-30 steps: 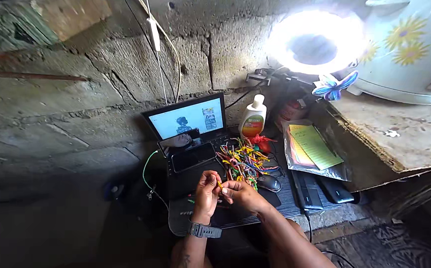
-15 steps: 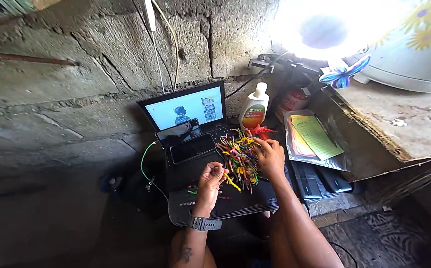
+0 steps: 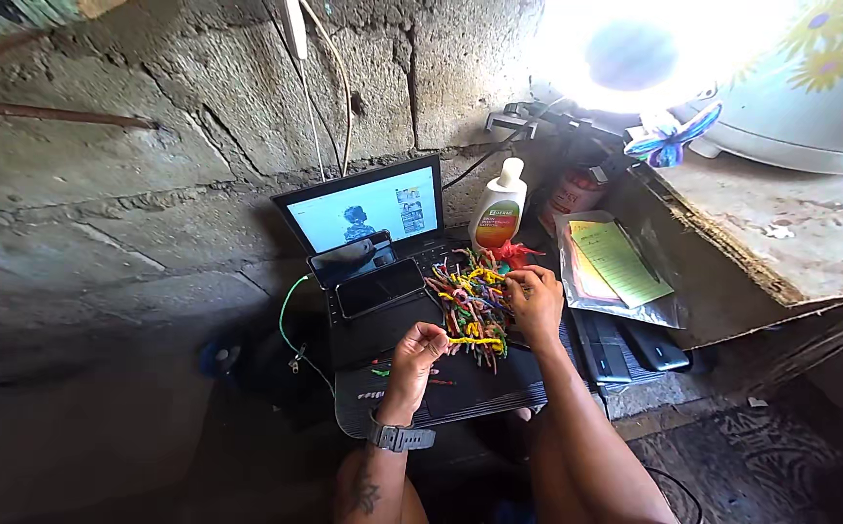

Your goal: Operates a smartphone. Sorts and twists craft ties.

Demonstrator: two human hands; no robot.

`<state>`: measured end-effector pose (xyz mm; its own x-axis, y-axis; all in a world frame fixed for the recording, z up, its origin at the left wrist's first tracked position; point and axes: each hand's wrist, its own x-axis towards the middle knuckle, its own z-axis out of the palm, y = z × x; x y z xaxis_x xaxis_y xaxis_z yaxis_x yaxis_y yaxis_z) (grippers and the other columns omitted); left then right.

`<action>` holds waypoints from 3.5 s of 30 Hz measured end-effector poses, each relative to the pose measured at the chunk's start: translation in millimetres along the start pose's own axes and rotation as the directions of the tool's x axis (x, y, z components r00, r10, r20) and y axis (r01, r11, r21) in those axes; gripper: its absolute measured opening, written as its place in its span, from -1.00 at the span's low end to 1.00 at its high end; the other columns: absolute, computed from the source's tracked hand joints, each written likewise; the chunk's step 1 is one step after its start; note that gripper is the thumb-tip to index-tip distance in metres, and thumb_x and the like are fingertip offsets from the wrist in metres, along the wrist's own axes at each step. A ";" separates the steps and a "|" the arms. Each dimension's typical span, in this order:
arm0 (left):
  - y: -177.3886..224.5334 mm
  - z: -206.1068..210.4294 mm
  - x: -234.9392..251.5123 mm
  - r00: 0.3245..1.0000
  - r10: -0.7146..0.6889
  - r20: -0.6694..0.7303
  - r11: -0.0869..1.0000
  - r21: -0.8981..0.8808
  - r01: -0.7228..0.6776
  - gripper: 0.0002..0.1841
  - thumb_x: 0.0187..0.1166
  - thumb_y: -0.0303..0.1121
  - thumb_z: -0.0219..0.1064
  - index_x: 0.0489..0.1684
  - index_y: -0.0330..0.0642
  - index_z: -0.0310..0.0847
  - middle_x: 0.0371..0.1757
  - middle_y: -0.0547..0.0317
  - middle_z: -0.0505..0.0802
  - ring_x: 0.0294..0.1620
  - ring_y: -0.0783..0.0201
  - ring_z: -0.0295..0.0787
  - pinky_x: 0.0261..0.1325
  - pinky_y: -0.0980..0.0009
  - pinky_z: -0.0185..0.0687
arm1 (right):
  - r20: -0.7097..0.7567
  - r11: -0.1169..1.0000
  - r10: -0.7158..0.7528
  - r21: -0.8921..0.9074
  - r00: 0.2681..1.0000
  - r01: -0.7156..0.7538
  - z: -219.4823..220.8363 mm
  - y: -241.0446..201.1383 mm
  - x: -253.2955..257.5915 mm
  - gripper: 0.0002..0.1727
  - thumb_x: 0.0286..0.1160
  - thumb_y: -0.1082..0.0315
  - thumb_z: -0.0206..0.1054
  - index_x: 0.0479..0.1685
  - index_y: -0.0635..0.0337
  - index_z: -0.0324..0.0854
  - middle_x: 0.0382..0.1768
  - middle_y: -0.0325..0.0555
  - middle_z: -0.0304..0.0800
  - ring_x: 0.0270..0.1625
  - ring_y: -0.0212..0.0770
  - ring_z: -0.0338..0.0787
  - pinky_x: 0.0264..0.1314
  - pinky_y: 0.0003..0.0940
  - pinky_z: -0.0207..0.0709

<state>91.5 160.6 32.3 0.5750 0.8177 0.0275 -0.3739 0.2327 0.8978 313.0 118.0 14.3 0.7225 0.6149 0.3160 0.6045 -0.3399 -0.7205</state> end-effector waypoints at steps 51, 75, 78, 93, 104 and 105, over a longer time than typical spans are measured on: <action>-14.1 -0.7 16.7 0.860 0.457 -0.228 0.742 0.630 -0.228 -0.86 0.60 -0.49 0.32 -0.12 -0.45 0.66 -0.21 0.19 0.79 -0.17 0.62 0.69 0.00 0.67 0.61 | 0.439 0.879 -0.418 0.416 0.795 0.232 -3.0 -33.7 -53.3 -0.67 0.71 0.17 0.23 0.02 0.23 0.79 -0.24 -0.13 0.87 -0.20 -0.37 0.79 0.01 -0.38 0.63; -15.2 9.2 3.8 0.923 0.370 -0.103 0.888 0.332 -0.319 -0.93 0.66 -0.57 0.10 -0.17 -0.25 0.46 -0.26 0.38 0.71 -0.23 0.63 0.66 -0.10 0.67 0.62 | 0.549 0.586 -0.653 0.803 0.522 -0.111 -6.2 -32.6 -52.1 -0.72 0.70 0.28 0.20 -0.23 0.25 0.74 -0.18 -0.40 0.78 -0.03 -0.68 0.66 0.10 -0.69 0.50; -8.5 7.1 4.3 0.986 0.121 -0.117 0.967 0.240 -0.091 -0.92 0.71 -0.52 0.08 -0.17 -0.22 0.46 -0.29 0.36 0.71 -0.29 0.57 0.66 -0.13 0.61 0.64 | 0.455 0.640 -0.616 0.765 0.644 0.071 -7.9 -29.3 -50.3 -0.67 0.64 0.17 0.32 -0.22 0.28 0.80 -0.11 -0.25 0.79 0.07 -0.60 0.66 0.19 -0.64 0.51; -0.2 17.0 2.5 0.981 -0.176 -0.083 0.974 -0.160 0.161 -0.82 0.69 -0.66 0.04 -0.07 -0.11 0.31 -0.34 0.34 0.79 -0.30 0.48 0.79 -0.03 0.51 0.75 | 0.195 0.644 -0.703 0.582 0.684 0.496 -2.1 -24.3 -49.2 -0.81 0.57 0.16 0.42 -0.08 0.03 0.83 0.00 -0.13 0.83 0.18 -0.28 0.74 0.35 -0.23 0.51; -7.5 16.4 0.8 0.980 0.179 -0.092 0.966 -0.171 -0.193 -0.76 0.56 -0.67 0.21 -0.19 0.01 0.47 -0.34 0.44 0.83 -0.24 0.55 0.81 -0.01 0.58 0.75 | 0.245 0.398 -0.386 0.914 0.890 -0.079 -11.6 -22.8 -40.3 -0.94 0.54 0.31 0.42 -0.20 -0.13 0.67 -0.18 -0.53 0.79 -0.06 -0.58 0.75 0.10 -0.56 0.65; -6.3 16.5 0.5 0.984 0.136 -0.111 0.971 -0.184 -0.155 -0.76 0.57 -0.68 0.15 -0.21 -0.01 0.47 -0.36 0.42 0.81 -0.26 0.54 0.80 -0.01 0.57 0.75 | 0.268 0.466 -0.401 0.883 0.876 -0.057 -12.3 -20.1 -38.5 -0.96 0.55 0.35 0.38 -0.15 -0.04 0.65 -0.14 -0.48 0.79 -0.02 -0.56 0.75 0.15 -0.55 0.64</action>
<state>106.2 150.9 33.9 0.4344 0.8951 0.1003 -0.5860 0.1963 0.7862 277.2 92.4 24.2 0.3011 0.8655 0.4004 -0.0554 0.4350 -0.8987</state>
